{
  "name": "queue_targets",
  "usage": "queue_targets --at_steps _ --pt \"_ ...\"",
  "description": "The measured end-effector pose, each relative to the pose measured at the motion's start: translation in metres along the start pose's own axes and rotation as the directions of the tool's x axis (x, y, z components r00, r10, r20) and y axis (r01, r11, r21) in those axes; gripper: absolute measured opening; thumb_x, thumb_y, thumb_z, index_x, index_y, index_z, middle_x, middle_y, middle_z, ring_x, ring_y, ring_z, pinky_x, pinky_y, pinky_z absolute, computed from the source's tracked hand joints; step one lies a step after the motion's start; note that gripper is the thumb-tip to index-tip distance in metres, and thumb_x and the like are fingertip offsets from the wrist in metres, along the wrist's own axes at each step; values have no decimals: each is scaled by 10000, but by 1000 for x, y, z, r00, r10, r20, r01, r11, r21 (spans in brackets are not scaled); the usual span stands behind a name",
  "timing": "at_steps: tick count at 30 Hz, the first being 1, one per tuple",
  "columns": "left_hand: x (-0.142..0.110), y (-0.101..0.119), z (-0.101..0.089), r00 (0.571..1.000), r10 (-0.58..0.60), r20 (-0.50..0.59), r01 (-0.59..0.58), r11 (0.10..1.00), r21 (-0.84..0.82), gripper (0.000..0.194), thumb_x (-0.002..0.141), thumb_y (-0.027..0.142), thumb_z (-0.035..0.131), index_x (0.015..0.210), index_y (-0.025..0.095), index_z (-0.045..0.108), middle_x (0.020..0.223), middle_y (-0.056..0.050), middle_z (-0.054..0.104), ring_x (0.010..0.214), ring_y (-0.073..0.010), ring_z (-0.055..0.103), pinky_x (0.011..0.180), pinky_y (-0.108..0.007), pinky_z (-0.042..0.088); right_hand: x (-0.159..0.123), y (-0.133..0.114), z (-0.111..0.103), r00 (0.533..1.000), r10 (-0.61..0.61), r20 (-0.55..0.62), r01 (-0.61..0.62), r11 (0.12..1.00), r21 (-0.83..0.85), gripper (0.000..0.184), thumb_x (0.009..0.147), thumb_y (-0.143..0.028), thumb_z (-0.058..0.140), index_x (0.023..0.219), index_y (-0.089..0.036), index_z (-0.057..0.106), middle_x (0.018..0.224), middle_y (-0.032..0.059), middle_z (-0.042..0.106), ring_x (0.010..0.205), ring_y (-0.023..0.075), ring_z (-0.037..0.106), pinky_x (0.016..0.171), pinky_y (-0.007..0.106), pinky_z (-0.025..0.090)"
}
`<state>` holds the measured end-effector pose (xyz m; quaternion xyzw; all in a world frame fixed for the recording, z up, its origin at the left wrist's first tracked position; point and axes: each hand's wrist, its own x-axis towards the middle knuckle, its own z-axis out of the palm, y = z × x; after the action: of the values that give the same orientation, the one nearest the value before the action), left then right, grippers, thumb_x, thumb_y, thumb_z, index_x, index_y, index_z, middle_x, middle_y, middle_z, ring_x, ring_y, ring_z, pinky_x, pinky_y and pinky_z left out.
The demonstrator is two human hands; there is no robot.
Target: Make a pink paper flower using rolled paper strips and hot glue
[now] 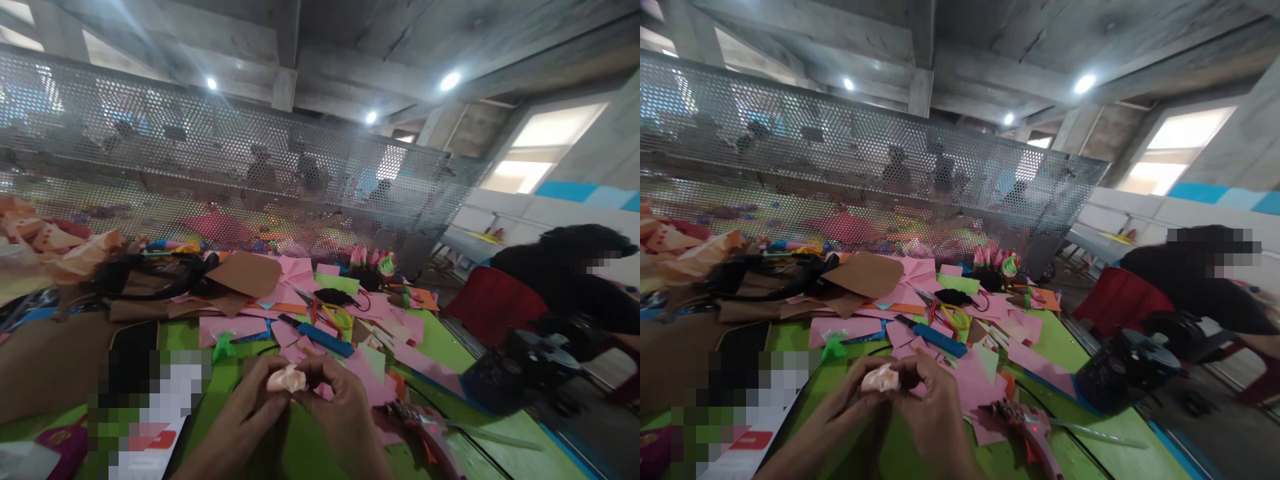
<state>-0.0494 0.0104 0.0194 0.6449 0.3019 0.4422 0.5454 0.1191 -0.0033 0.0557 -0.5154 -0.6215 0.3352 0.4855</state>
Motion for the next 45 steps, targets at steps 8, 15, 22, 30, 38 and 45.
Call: queue_targets --at_steps 8,15,22,30,38,45 --pt "-2 -21 -1 988 134 -80 -110 962 250 244 943 305 501 1171 253 568 1142 -85 638 1077 -238 617 935 -376 480 -4 2 6 995 -84 -48 80 992 -93 196 659 4 637 700 -185 673 674 -26 644 656 136 569 619 206 431" --pt "1 -19 -4 991 56 -119 -41 991 128 275 953 359 458 1135 214 603 1074 -107 678 960 -237 649 839 -363 513 -3 4 4 987 -160 23 161 984 -79 328 733 -82 701 1017 -221 614 823 -15 634 697 136 590 638 216 478" --pt "4 -23 -7 989 108 -104 -90 982 166 251 941 269 476 1133 248 637 1136 -82 668 1057 -231 618 921 -365 477 2 -4 -5 942 -303 142 317 944 -86 254 818 -168 705 1056 -254 693 973 39 653 822 160 621 721 230 520" --pt "5 -16 -3 973 227 -47 -209 948 240 189 944 269 496 954 233 681 905 -34 680 882 -189 625 804 -279 481 -3 -4 1 961 -243 131 268 935 -234 154 777 -86 650 888 -193 662 830 23 656 725 147 601 641 211 473" --pt "3 -29 -5 983 182 -33 -163 935 316 235 929 223 481 1058 247 676 1015 -50 721 941 -201 653 821 -273 494 -3 -7 -1 970 -222 95 240 930 -278 187 734 -13 598 781 -189 642 747 -5 632 684 133 572 623 208 423" --pt "8 -28 -6 988 128 -91 -110 978 175 300 949 347 445 1118 218 655 1138 -96 698 1052 -227 637 904 -312 508 2 0 -3 964 -246 104 262 949 -174 198 819 -187 690 1010 -232 711 828 8 694 714 147 629 670 211 490"
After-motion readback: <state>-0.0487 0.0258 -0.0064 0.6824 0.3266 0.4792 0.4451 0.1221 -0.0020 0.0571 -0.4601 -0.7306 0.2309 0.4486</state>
